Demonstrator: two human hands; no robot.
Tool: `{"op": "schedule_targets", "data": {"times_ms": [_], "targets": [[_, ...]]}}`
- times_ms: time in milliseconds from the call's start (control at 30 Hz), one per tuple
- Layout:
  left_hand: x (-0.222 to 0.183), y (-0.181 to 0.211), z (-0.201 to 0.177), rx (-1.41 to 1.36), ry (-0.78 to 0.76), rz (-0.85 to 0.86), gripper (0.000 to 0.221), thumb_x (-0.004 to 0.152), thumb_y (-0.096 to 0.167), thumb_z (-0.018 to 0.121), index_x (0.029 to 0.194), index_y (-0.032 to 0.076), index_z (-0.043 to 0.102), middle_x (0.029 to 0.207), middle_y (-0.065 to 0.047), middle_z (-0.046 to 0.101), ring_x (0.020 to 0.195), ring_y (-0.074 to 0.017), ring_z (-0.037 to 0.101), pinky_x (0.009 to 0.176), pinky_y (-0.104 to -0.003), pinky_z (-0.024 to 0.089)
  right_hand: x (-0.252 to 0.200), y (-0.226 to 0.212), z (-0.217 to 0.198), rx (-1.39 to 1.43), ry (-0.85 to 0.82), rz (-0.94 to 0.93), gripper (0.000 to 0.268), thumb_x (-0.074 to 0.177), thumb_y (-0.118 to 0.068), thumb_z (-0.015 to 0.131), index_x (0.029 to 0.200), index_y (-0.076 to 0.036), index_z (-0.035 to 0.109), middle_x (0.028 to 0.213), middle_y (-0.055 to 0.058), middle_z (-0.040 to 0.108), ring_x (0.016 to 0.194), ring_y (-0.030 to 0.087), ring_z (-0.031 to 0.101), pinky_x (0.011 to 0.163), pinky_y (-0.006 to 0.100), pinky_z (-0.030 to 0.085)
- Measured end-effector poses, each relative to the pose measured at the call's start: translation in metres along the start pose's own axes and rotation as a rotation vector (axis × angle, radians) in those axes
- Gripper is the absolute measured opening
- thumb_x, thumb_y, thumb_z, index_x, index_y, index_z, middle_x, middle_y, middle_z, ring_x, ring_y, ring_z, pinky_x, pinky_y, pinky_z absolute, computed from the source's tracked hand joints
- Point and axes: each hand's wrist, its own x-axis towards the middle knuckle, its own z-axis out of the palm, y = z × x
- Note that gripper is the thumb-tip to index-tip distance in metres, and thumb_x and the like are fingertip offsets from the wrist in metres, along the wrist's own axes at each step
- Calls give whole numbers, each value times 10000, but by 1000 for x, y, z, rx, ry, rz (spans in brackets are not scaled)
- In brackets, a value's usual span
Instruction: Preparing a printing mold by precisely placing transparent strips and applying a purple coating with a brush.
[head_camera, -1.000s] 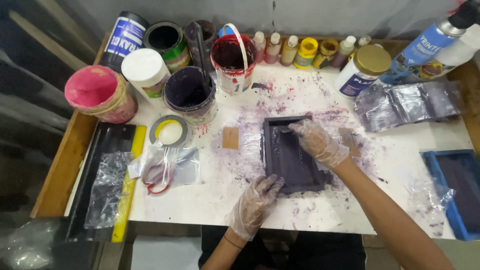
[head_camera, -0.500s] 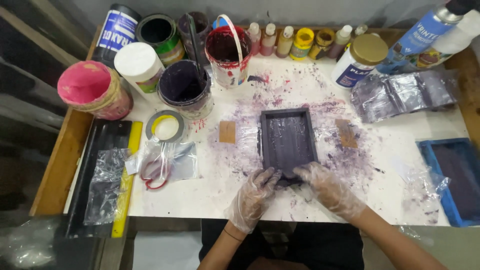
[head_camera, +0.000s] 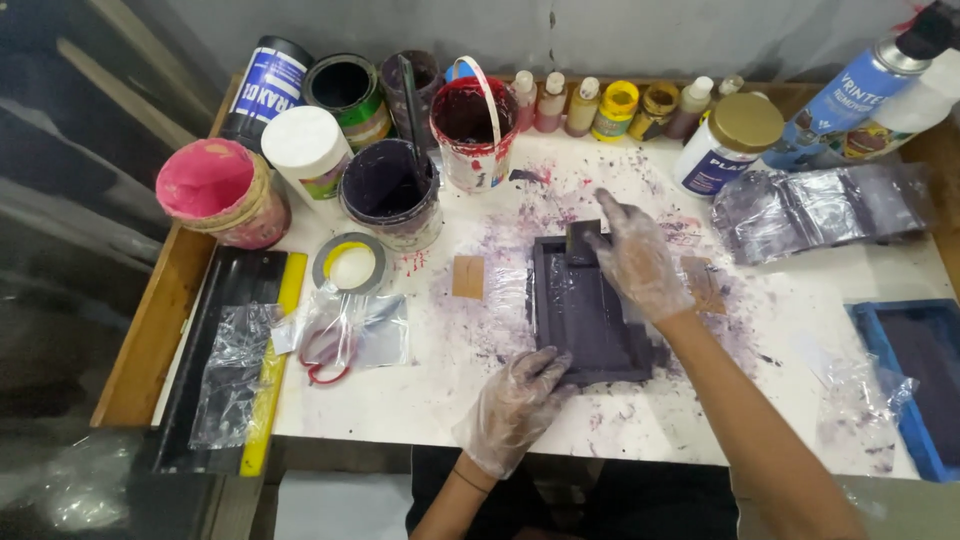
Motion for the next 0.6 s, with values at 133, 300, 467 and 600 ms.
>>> {"op": "schedule_targets", "data": {"times_ms": [133, 300, 467, 600], "targets": [[27, 8, -24, -88, 135, -71, 575, 989, 22, 457, 1486, 307, 408, 1433, -5, 426, 1069, -155, 536, 554, -179, 579, -57, -19, -28, -257, -41, 178, 490, 1044, -256, 567, 1484, -64, 465, 1056, 134, 672, 611, 198, 643, 598, 320, 596], [31, -42, 4, 101, -91, -471, 458, 1052, 324, 452, 1506, 280, 478, 1348, -129, 642, 1294, -382, 557, 1080, -529, 461, -110, -35, -22, -229, -119, 501, 359, 1045, -315, 495, 1337, -121, 570, 1080, 77, 725, 668, 160, 707, 631, 290, 635], [47, -43, 0, 475, -208, -442, 451, 934, 353, 533, 1378, 352, 608, 1428, 22, 613, 1338, -363, 506, 1062, -575, 416, -117, -50, -33, -134, -176, 622, 628, 908, -512, 573, 1405, -128, 551, 1013, 141, 781, 978, 272, 762, 828, 438, 630], [49, -39, -6, 468, -216, -451, 462, 929, 353, 532, 1386, 359, 601, 1441, 27, 603, 1353, -365, 491, 1072, -577, 402, -126, -11, 33, -20, -262, 761, 424, 928, -483, 557, 1253, -221, 625, 1027, 68, 797, 1020, 266, 753, 867, 443, 609]]}}
